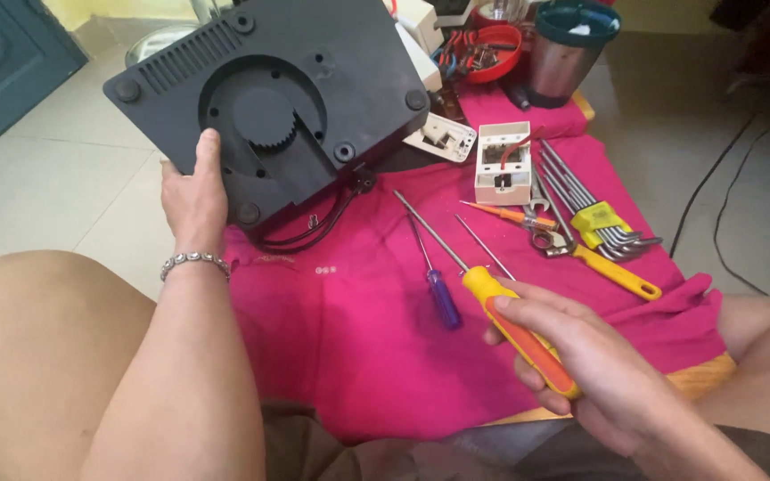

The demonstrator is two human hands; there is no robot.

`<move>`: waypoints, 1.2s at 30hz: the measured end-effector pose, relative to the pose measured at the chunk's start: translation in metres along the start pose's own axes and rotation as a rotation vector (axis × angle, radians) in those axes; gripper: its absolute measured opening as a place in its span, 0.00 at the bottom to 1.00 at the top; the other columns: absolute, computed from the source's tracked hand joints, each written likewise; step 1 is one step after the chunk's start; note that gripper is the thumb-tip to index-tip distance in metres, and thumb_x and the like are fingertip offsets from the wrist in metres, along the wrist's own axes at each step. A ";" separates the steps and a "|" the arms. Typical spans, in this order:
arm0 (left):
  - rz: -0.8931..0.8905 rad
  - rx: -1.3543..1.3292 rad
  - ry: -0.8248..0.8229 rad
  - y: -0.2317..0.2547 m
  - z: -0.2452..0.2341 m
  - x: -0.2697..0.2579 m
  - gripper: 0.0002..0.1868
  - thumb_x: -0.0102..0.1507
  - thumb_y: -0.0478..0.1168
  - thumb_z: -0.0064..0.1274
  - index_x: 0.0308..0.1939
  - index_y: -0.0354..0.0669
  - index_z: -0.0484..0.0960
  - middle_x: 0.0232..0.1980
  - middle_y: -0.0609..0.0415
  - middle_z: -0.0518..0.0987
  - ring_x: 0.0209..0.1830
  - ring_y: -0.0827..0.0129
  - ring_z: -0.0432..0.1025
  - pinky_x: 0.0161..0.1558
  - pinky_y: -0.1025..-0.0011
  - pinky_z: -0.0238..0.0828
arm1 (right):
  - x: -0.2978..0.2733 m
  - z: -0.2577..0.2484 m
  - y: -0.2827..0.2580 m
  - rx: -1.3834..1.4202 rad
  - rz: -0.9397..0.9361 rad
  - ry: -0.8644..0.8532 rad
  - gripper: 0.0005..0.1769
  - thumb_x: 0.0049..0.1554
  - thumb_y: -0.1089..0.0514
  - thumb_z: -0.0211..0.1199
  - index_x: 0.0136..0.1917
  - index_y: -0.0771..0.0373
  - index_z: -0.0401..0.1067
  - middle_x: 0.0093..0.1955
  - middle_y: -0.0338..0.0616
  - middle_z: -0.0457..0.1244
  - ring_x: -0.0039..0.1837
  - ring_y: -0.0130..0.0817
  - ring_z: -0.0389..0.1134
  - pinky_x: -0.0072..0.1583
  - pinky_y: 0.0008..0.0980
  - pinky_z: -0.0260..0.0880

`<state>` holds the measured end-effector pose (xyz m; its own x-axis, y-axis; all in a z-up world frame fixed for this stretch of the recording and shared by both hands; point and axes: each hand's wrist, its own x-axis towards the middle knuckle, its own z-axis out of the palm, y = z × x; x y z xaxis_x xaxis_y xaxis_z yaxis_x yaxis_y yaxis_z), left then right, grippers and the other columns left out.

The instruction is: Disassembling and inspecting the base of a kitchen appliance using a screwdriver.

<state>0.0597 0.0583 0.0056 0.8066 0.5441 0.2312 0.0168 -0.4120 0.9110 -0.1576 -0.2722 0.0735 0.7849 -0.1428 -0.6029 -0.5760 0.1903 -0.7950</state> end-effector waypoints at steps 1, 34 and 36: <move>-0.001 0.007 0.000 -0.001 0.000 -0.001 0.38 0.64 0.64 0.49 0.65 0.36 0.71 0.60 0.43 0.79 0.58 0.57 0.77 0.58 0.63 0.73 | 0.001 0.002 0.001 0.002 0.005 -0.004 0.28 0.60 0.57 0.55 0.71 0.66 0.76 0.46 0.58 0.67 0.29 0.34 0.50 0.23 0.28 0.38; 0.078 0.101 -0.018 0.012 0.003 -0.013 0.38 0.65 0.63 0.50 0.64 0.35 0.70 0.57 0.41 0.78 0.55 0.55 0.77 0.56 0.61 0.73 | 0.011 0.014 -0.010 -0.039 -0.054 -0.112 0.29 0.58 0.57 0.57 0.71 0.62 0.78 0.42 0.50 0.68 0.26 0.30 0.51 0.22 0.27 0.42; 0.120 0.103 -0.016 0.006 0.004 -0.009 0.36 0.65 0.63 0.50 0.61 0.34 0.71 0.54 0.40 0.79 0.52 0.54 0.78 0.54 0.60 0.73 | 0.010 0.010 -0.014 -0.190 -0.040 -0.065 0.25 0.58 0.58 0.59 0.66 0.65 0.79 0.45 0.52 0.69 0.28 0.35 0.54 0.23 0.29 0.40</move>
<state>0.0552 0.0483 0.0075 0.8156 0.4751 0.3302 -0.0203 -0.5469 0.8370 -0.1391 -0.2662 0.0790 0.8177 -0.0827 -0.5697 -0.5718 -0.0023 -0.8204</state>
